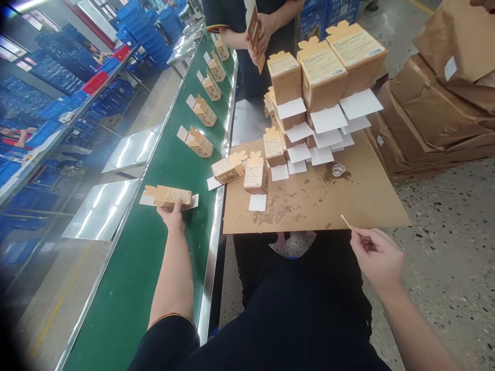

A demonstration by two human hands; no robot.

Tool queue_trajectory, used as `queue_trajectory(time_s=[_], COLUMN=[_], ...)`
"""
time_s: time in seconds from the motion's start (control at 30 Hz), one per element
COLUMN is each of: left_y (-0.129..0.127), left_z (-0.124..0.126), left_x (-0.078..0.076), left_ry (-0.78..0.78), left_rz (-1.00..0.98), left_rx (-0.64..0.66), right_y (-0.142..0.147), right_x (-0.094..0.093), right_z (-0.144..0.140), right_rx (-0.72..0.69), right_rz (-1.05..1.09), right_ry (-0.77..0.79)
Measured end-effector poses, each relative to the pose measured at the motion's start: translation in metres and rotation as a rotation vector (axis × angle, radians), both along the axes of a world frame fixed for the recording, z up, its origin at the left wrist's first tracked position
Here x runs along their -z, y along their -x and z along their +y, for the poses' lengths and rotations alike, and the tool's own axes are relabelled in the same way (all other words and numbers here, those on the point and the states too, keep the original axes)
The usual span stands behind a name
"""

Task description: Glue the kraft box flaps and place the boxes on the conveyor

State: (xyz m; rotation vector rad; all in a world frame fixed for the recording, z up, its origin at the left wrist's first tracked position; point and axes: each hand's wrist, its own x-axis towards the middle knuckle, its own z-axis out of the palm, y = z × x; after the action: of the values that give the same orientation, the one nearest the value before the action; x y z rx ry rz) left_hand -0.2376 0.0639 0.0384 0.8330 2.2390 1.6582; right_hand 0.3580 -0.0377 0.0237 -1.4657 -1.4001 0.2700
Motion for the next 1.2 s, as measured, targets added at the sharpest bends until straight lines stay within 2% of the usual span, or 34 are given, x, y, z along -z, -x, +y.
queue_trajectory(time_s=[0.13,0.23,0.3,0.33,0.4,0.43,0.5,0.6,0.7,0.8,0.93,1.07,1.17,1.2], left_y=[-0.007,-0.020,-0.039,-0.051,-0.084,-0.103,-0.142,-0.183,-0.191,-0.179,-0.160,-0.156,-0.156,-0.156], left_z=[0.014,0.005,-0.009,-0.016,-0.027,-0.031,-0.037,-0.043,-0.052,-0.057,-0.057,-0.057,-0.058,-0.057], left_x=[-0.019,-0.045,-0.065,-0.074,-0.082,-0.081,-0.068,-0.033,-0.003,0.014,0.028,0.038,0.042,0.043], left_ry=[0.015,-0.119,-0.232,-0.265,-0.315,-0.329,-0.324,-0.258,-0.231,-0.221,-0.199,-0.186,-0.188,-0.184], left_rz=[-0.094,-0.079,-0.062,-0.073,-0.170,-0.241,-0.383,-0.508,-0.523,-0.446,-0.321,-0.302,-0.324,-0.333], left_rx=[-0.020,0.039,0.190,0.308,0.542,0.630,0.708,0.681,0.626,0.567,0.482,0.439,0.457,0.464], right_y=[0.000,-0.003,-0.010,-0.014,-0.025,-0.031,-0.038,-0.041,-0.037,-0.036,-0.047,-0.058,-0.029,-0.008], right_x=[-0.001,-0.011,-0.024,-0.031,-0.046,-0.053,-0.063,-0.068,-0.062,-0.053,-0.046,-0.052,-0.056,-0.054], right_z=[-0.006,-0.008,-0.001,0.007,0.032,0.049,0.087,0.144,0.186,0.208,0.215,0.192,0.151,0.134], right_rx=[0.047,0.050,0.043,0.034,0.000,-0.030,-0.104,-0.238,-0.365,-0.423,-0.454,-0.378,-0.308,-0.354], right_rz=[0.013,-0.018,-0.092,-0.147,-0.281,-0.357,-0.498,-0.687,-0.795,-0.813,-0.817,-0.741,-0.581,-0.520], right_ry=[0.035,0.004,-0.022,-0.030,-0.015,0.011,0.150,0.294,0.328,0.343,0.328,0.201,0.086,0.067])
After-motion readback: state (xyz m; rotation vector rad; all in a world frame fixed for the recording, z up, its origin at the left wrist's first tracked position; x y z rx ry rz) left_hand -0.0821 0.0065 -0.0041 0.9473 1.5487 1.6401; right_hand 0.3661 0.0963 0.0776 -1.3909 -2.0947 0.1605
